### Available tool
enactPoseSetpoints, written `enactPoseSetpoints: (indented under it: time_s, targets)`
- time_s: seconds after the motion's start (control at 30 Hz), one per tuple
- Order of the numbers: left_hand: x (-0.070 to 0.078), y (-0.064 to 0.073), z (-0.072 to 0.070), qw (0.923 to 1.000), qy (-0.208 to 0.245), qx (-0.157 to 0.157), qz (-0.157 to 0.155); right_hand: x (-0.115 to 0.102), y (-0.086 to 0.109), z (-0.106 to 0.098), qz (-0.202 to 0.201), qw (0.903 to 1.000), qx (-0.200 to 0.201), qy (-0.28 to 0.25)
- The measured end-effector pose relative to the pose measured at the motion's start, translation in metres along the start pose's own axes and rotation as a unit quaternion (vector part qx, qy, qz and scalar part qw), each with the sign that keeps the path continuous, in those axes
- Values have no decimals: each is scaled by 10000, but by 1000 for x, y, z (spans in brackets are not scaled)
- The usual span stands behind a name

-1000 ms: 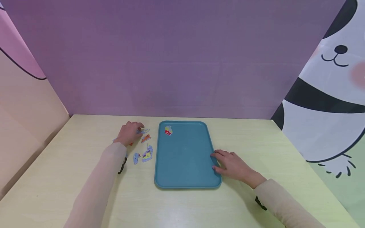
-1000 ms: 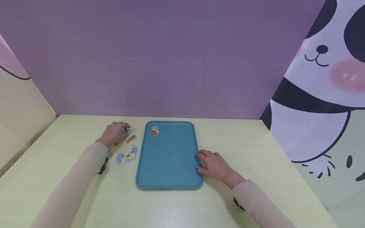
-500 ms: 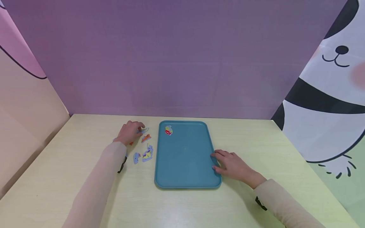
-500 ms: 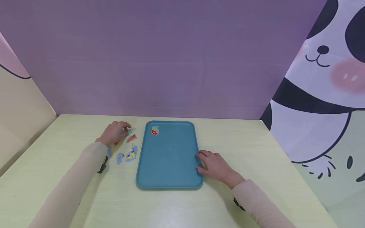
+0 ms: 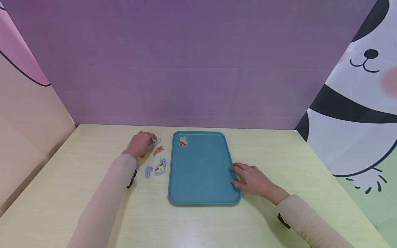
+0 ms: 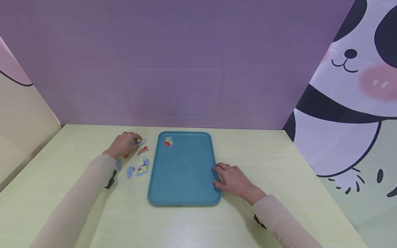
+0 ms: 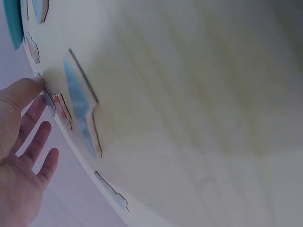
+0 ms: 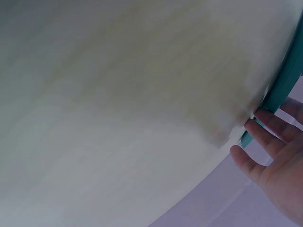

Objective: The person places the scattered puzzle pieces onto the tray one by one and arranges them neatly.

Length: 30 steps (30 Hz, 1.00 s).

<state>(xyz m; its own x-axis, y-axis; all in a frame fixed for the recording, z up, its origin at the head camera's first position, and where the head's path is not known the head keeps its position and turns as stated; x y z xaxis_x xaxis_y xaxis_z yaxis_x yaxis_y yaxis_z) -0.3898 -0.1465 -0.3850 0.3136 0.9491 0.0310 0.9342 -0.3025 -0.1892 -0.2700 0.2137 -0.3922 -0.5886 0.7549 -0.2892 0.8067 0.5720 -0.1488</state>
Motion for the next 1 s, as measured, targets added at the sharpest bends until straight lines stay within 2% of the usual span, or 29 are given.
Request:
enactPoseSetpoints:
  time_s: [0.4, 0.73, 1.0]
  targets:
    - [2, -2, -2, 9998, -87, 150, 125, -2, 0, -1, 44, 10000, 8, -17]
    - [12, -7, -5, 9990, 105, 279, 346, -1, 0, 0, 45, 10000, -10, -41]
    - [27, -9, -8, 9983, 192, 237, 504, -2, 0, -1, 44, 10000, 7, -44]
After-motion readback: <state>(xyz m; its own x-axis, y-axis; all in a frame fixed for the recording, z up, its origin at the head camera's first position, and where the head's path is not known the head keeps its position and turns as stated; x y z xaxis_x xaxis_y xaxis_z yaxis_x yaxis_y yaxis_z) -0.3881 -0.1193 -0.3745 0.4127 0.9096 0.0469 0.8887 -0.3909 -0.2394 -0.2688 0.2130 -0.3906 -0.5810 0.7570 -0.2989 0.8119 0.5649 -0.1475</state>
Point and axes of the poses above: each hand's wrist, its own y-axis away from the middle knuckle, its own z-axis out of the palm, x = y × z, the point moved 6 cm from there along -y, towards the middle knuckle, and after that the axes turned 14 degrees about -y, right-handed, at the moved point
